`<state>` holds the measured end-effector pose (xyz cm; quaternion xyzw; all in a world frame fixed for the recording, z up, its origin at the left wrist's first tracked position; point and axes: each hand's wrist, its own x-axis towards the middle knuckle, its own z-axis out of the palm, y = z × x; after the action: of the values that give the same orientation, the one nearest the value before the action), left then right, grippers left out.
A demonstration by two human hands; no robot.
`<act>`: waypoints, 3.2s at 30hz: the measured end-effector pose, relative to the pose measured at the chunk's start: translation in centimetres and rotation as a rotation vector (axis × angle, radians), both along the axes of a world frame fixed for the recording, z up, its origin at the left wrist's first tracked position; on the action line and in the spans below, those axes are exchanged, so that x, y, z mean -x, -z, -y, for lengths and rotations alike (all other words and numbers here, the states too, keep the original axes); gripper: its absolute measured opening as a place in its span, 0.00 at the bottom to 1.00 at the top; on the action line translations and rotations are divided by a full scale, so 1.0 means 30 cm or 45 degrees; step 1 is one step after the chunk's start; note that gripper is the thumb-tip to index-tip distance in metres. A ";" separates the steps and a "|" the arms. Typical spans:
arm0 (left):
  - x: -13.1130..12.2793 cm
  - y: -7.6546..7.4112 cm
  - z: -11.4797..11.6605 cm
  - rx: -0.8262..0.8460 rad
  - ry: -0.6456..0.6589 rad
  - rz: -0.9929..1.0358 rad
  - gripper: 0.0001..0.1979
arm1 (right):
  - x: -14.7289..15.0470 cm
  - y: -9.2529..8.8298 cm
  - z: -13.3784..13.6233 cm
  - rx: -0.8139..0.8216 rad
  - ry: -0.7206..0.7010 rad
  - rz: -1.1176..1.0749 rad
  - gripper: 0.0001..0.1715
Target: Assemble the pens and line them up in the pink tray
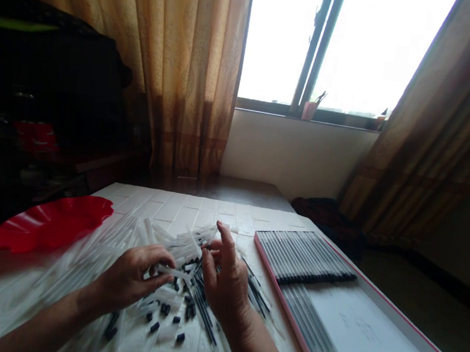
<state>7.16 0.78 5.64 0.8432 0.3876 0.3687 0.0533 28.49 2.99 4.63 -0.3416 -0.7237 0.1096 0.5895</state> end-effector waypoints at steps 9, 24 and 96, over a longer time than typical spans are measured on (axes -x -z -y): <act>-0.056 0.021 0.031 -0.084 0.172 0.048 0.09 | 0.035 -0.051 0.111 -0.117 -0.195 -0.390 0.35; -0.063 0.021 0.040 -0.240 0.034 -0.058 0.11 | 0.045 -0.074 0.142 -0.184 -0.245 -0.519 0.34; -0.020 0.037 0.014 0.034 0.039 0.022 0.13 | -0.034 -0.030 0.007 0.335 -0.266 0.506 0.04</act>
<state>7.78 0.36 4.52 0.8450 0.3790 0.3700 0.0737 29.52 2.77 5.53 -0.3536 -0.8361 0.1939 0.3718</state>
